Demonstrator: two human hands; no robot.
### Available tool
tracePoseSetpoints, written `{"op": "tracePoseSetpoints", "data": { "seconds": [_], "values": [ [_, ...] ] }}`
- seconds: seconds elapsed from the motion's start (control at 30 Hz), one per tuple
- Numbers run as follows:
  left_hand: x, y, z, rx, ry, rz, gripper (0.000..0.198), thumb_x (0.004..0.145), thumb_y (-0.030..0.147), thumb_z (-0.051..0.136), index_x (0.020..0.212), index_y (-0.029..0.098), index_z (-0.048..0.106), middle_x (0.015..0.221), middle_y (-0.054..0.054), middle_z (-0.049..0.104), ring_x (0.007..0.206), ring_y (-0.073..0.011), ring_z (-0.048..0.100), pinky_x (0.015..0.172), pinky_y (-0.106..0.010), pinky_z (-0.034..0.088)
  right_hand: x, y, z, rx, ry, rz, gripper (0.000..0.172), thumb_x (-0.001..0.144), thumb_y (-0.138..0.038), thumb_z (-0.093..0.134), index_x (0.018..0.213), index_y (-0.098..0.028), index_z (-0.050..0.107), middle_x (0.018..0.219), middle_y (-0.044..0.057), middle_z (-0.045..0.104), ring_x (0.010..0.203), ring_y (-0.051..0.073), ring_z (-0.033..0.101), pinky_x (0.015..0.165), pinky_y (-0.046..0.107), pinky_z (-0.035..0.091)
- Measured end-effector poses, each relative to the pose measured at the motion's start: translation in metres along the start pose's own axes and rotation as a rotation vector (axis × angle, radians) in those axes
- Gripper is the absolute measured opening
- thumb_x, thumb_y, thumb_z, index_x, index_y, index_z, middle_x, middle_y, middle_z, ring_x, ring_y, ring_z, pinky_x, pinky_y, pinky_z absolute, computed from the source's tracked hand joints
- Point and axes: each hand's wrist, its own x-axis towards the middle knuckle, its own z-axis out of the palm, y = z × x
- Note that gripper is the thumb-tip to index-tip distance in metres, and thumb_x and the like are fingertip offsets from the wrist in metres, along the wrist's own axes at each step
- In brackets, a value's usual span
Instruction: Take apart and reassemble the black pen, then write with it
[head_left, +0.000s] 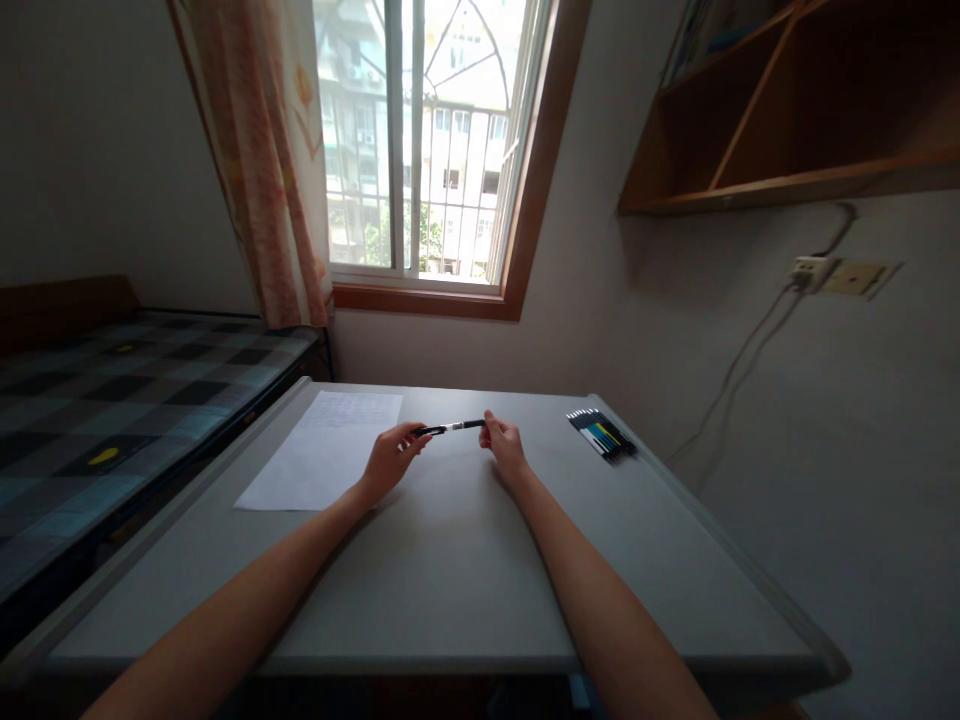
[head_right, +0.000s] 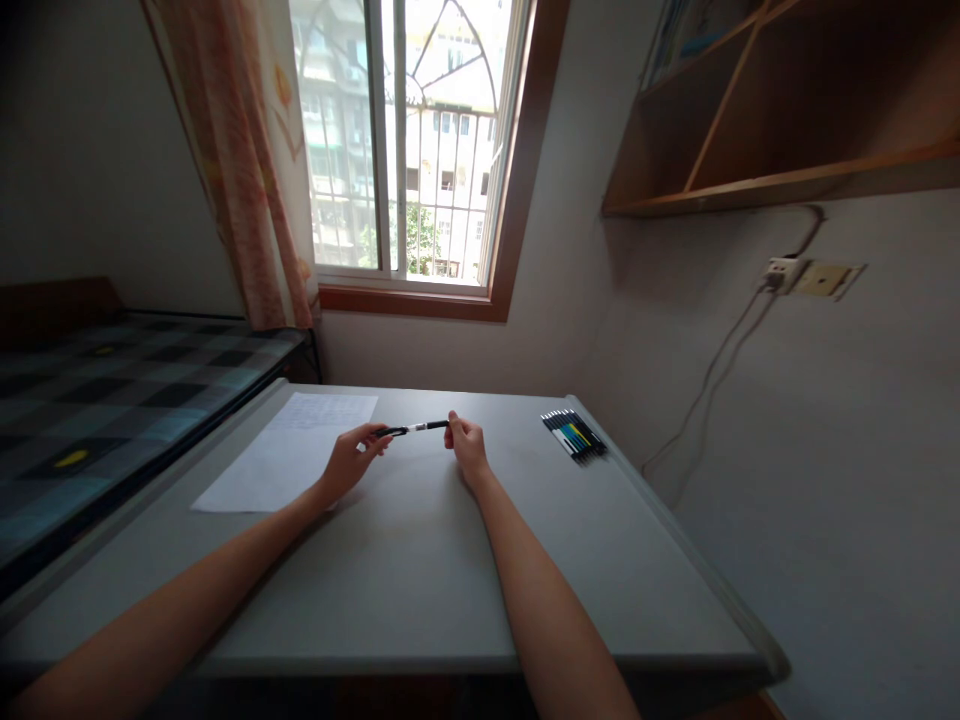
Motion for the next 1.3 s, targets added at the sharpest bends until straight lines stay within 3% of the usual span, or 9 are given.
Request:
{"op": "tracePoseSetpoints", "data": {
  "seconds": [0.13, 0.4, 0.6, 0.9, 1.3],
  "values": [
    [-0.001, 0.000, -0.001, 0.030, 0.000, 0.078, 0.026, 0.080, 0.040, 0.053, 0.095, 0.020, 0.062, 0.071, -0.001, 0.062, 0.058, -0.0105, 0.055, 0.059, -0.023, 0.045, 0.000, 0.001, 0.000, -0.010, -0.025, 0.025, 0.055, 0.068, -0.067, 0.048, 0.045, -0.018, 0.044, 0.041, -0.002, 0.043, 0.039, 0.008, 0.037, 0.041, 0.022, 0.030],
    [-0.002, 0.000, -0.004, 0.093, -0.029, 0.068, 0.026, 0.082, 0.041, 0.049, 0.093, 0.020, 0.061, 0.075, -0.002, 0.062, 0.061, -0.0116, 0.053, 0.061, -0.024, 0.045, -0.002, -0.003, 0.000, -0.018, -0.066, -0.005, 0.054, 0.070, -0.064, 0.048, 0.041, -0.019, 0.042, 0.036, -0.001, 0.042, 0.036, 0.009, 0.038, 0.042, 0.024, 0.033],
    [-0.004, 0.001, -0.008, 0.174, -0.044, 0.141, 0.026, 0.081, 0.043, 0.051, 0.088, 0.020, 0.061, 0.077, -0.002, 0.062, 0.062, -0.0115, 0.052, 0.061, -0.022, 0.044, -0.002, -0.005, 0.001, 0.018, -0.102, 0.025, 0.052, 0.071, -0.061, 0.047, 0.040, -0.020, 0.038, 0.034, -0.003, 0.037, 0.035, 0.008, 0.033, 0.041, 0.024, 0.031],
    [-0.004, 0.001, -0.009, 0.249, -0.035, 0.153, 0.027, 0.081, 0.043, 0.051, 0.078, 0.019, 0.064, 0.064, -0.001, 0.060, 0.056, -0.0105, 0.051, 0.058, -0.021, 0.041, -0.001, 0.000, -0.002, 0.026, -0.120, 0.037, 0.050, 0.072, -0.057, 0.048, 0.040, -0.020, 0.038, 0.035, -0.004, 0.036, 0.036, 0.008, 0.033, 0.043, 0.024, 0.029],
    [-0.004, 0.003, -0.011, 0.388, -0.130, 0.114, 0.039, 0.085, 0.044, 0.042, 0.060, 0.018, 0.056, 0.049, 0.002, 0.053, 0.049, -0.0095, 0.047, 0.054, -0.020, 0.033, -0.001, 0.000, -0.003, -0.006, -0.143, 0.027, 0.051, 0.073, -0.058, 0.047, 0.040, -0.019, 0.040, 0.034, -0.003, 0.037, 0.035, 0.007, 0.031, 0.042, 0.024, 0.024]
  ]
}}
